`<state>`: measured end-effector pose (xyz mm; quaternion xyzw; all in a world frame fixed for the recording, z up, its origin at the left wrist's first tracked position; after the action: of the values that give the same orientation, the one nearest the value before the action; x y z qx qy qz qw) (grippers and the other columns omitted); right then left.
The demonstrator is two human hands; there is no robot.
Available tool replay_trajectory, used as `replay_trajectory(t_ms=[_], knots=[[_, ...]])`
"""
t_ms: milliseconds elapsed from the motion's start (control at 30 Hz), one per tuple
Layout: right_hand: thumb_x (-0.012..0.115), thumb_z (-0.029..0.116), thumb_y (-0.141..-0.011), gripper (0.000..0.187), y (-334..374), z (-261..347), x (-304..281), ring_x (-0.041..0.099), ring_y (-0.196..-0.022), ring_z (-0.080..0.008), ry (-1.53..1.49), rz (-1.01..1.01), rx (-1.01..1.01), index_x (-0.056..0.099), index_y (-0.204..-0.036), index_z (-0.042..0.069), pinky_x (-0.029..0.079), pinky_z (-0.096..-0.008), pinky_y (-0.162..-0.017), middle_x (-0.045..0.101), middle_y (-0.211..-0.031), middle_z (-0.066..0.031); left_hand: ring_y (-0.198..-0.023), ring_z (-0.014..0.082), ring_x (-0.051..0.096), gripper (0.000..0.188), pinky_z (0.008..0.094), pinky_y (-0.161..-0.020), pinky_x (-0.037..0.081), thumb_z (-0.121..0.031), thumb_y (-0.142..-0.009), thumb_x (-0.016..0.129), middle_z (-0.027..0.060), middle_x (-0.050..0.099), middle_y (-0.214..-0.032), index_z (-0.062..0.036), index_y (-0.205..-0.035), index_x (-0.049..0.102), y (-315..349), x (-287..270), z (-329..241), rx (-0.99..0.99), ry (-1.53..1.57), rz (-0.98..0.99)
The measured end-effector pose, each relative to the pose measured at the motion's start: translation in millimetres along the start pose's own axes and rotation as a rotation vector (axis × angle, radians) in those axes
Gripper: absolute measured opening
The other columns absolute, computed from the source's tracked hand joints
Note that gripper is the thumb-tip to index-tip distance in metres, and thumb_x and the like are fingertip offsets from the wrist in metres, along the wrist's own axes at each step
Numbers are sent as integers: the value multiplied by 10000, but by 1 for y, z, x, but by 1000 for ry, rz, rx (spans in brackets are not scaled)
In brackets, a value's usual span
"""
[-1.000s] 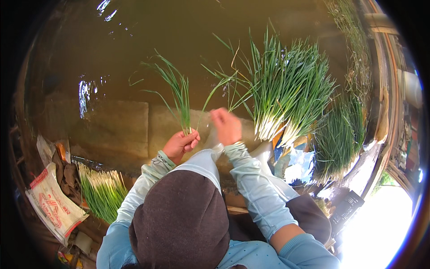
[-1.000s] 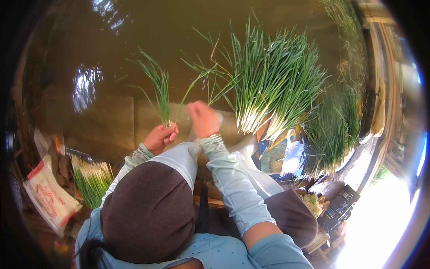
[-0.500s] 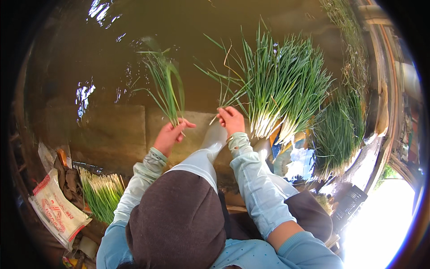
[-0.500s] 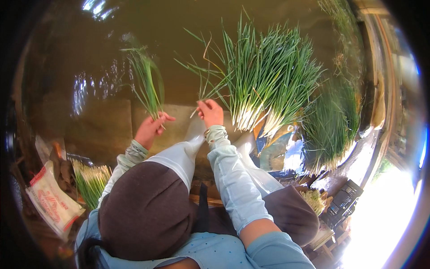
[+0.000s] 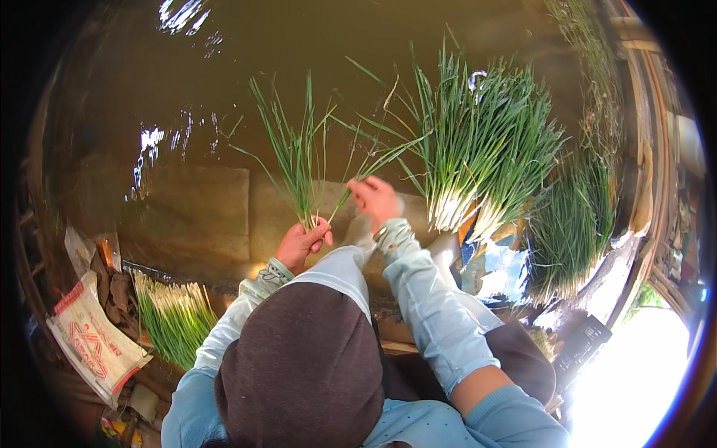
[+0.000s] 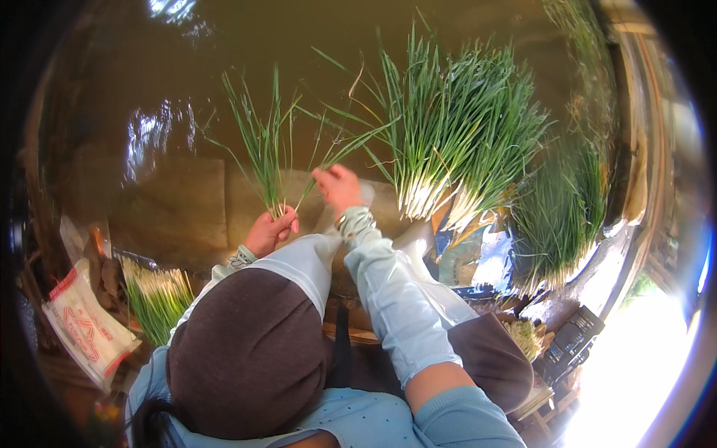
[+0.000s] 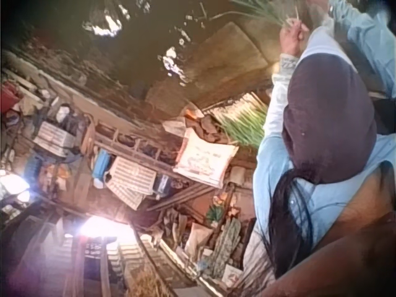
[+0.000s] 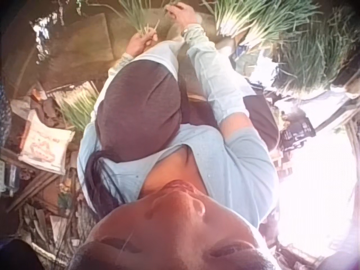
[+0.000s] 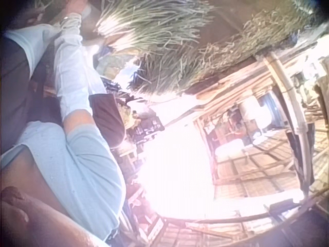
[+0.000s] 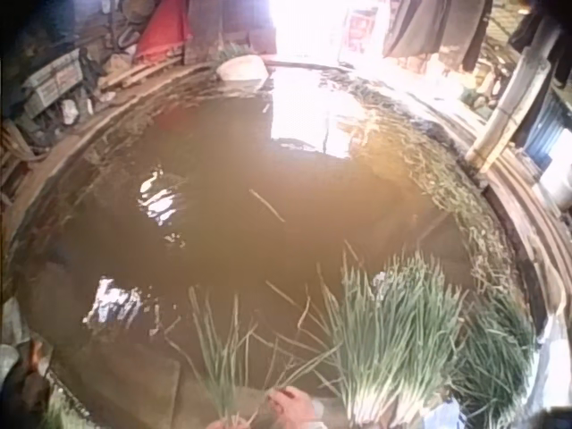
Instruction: The person washes bundles of green onions in a large water-filled container. They repeatedly submerge, agitate, and lift the onions, then place them on a nearby surface. The process continues with multiple batches throughout the clip.
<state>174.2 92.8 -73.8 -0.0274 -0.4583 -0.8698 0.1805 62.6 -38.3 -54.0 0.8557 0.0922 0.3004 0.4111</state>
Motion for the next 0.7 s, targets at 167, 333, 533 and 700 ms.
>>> replay_trajectory(t_ms=[167, 333, 533, 700], knots=[[658, 122, -861, 119, -31, 83, -39, 418, -526, -38, -107, -119, -223, 665, -918, 17, 297, -178, -436, 558, -689, 9, -533, 37, 382, 121, 187, -490, 301, -183, -949, 563, 4, 604, -713, -79, -887, 567, 16, -12, 12, -58, -23, -32], [658, 155, -876, 228, 1, 172, -92, 544, -558, -134, 264, -813, -773, 627, -1027, -12, 466, -280, -540, 638, -794, -68, -518, 34, 377, 129, 187, -479, 300, -188, -951, 565, 1, 611, -714, -77, -884, 568, 20, -18, 25, -72, 26, 0], [660, 271, -852, 232, -37, 105, 15, 582, -550, -154, 852, -210, -537, 675, -901, 45, 478, -319, -572, 645, -662, -63, -513, 29, 375, 124, 184, -473, 296, -198, -949, 578, -8, 610, -720, -77, -921, 571, 19, -21, 34, -71, 29, 2], [630, 266, -843, 228, -71, 59, 43, 548, -495, -112, 777, -4, -289, 700, -803, 53, 447, -291, -507, 612, -580, -32, -530, 30, 379, 168, 180, -484, 300, -197, -958, 570, -13, 603, -732, -46, -1032, 575, 20, -23, 42, -116, 48, -6]])
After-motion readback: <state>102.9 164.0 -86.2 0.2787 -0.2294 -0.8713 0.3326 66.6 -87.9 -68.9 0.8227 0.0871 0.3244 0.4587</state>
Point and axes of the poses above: each hand's wrist, its own y-axis away from the middle knuckle, its own x-axis out of the palm, z = x × y, the point moved 8 cm from there along -y, towards the middle knuckle
